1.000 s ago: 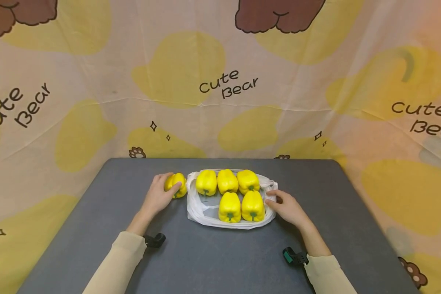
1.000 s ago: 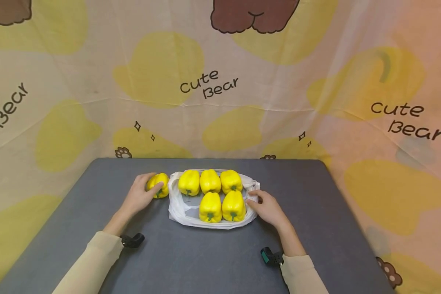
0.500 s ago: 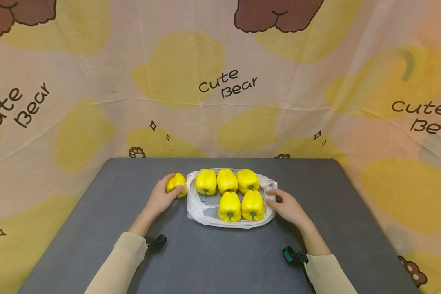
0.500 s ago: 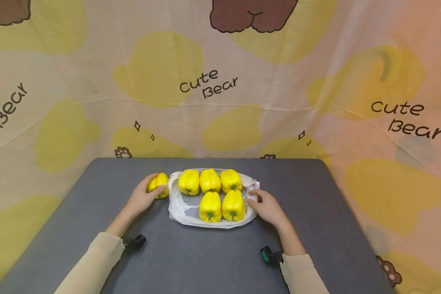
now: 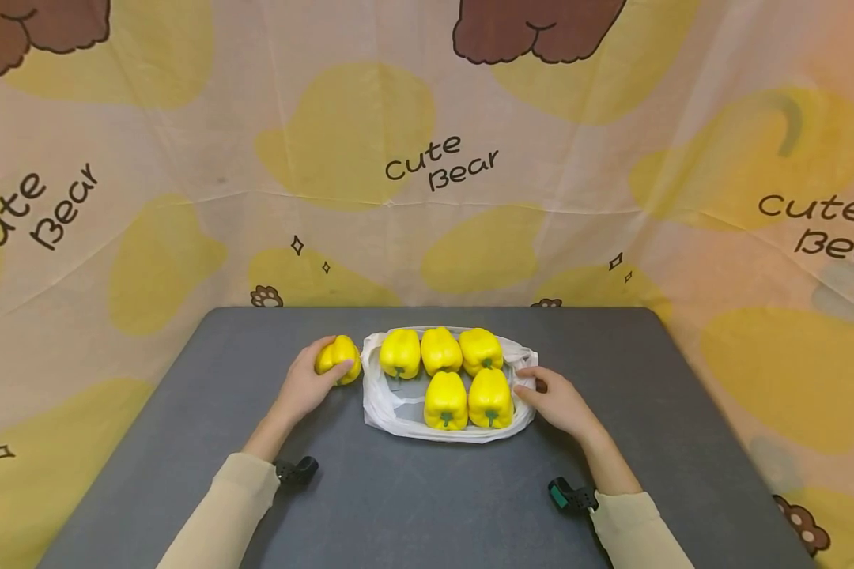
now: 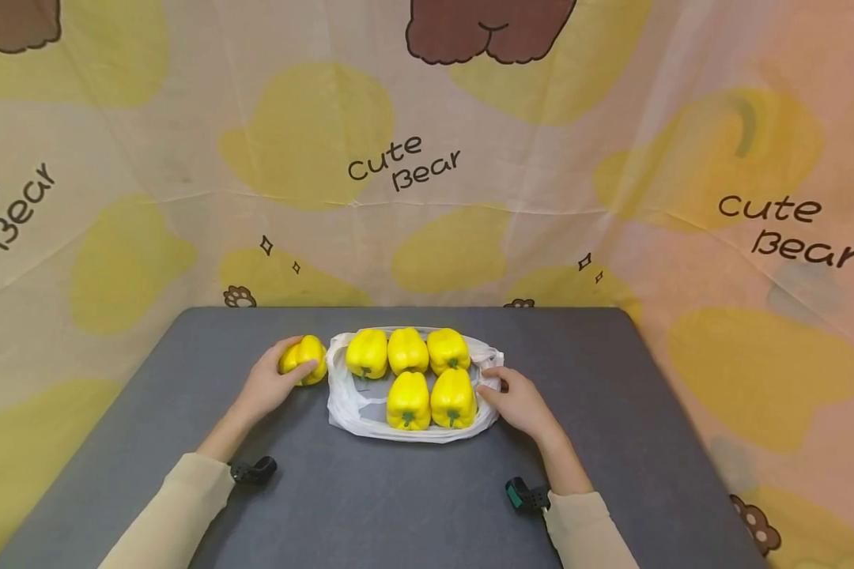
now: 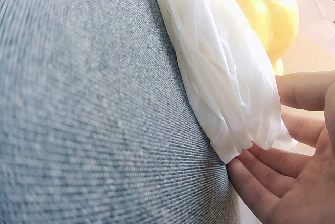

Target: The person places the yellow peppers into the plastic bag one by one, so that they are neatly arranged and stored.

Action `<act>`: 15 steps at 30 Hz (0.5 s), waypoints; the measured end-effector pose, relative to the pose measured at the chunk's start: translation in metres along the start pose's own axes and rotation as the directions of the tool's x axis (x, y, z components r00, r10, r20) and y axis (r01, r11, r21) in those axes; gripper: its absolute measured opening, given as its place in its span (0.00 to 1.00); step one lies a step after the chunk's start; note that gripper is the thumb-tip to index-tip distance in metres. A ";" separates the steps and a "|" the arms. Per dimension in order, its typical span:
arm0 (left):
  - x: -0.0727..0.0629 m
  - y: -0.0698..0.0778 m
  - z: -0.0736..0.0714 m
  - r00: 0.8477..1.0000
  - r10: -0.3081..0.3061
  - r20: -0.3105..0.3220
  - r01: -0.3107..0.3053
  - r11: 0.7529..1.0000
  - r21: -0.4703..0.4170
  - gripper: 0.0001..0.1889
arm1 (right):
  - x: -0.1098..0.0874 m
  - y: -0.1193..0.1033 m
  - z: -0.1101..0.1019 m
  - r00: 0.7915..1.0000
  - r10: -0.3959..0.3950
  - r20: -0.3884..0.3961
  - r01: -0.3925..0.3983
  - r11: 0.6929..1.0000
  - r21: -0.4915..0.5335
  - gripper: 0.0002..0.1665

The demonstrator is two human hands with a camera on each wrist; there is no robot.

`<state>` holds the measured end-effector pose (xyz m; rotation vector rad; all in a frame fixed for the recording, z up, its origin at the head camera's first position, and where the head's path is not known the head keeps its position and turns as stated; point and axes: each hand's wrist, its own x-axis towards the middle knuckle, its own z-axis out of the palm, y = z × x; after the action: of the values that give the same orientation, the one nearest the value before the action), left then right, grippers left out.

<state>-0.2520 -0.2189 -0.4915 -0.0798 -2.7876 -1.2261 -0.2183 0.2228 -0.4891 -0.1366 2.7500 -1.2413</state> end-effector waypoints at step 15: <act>-0.011 0.029 -0.025 0.995 0.088 -0.052 -0.089 0.996 -0.006 0.36 | 0.000 0.001 0.000 1.000 -0.013 -0.003 0.013 1.000 -0.002 0.26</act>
<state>-0.2371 -0.2179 -0.4551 -0.1680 -2.7035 -1.2018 -0.2185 0.2235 -0.4898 -0.1540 2.7570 -1.2432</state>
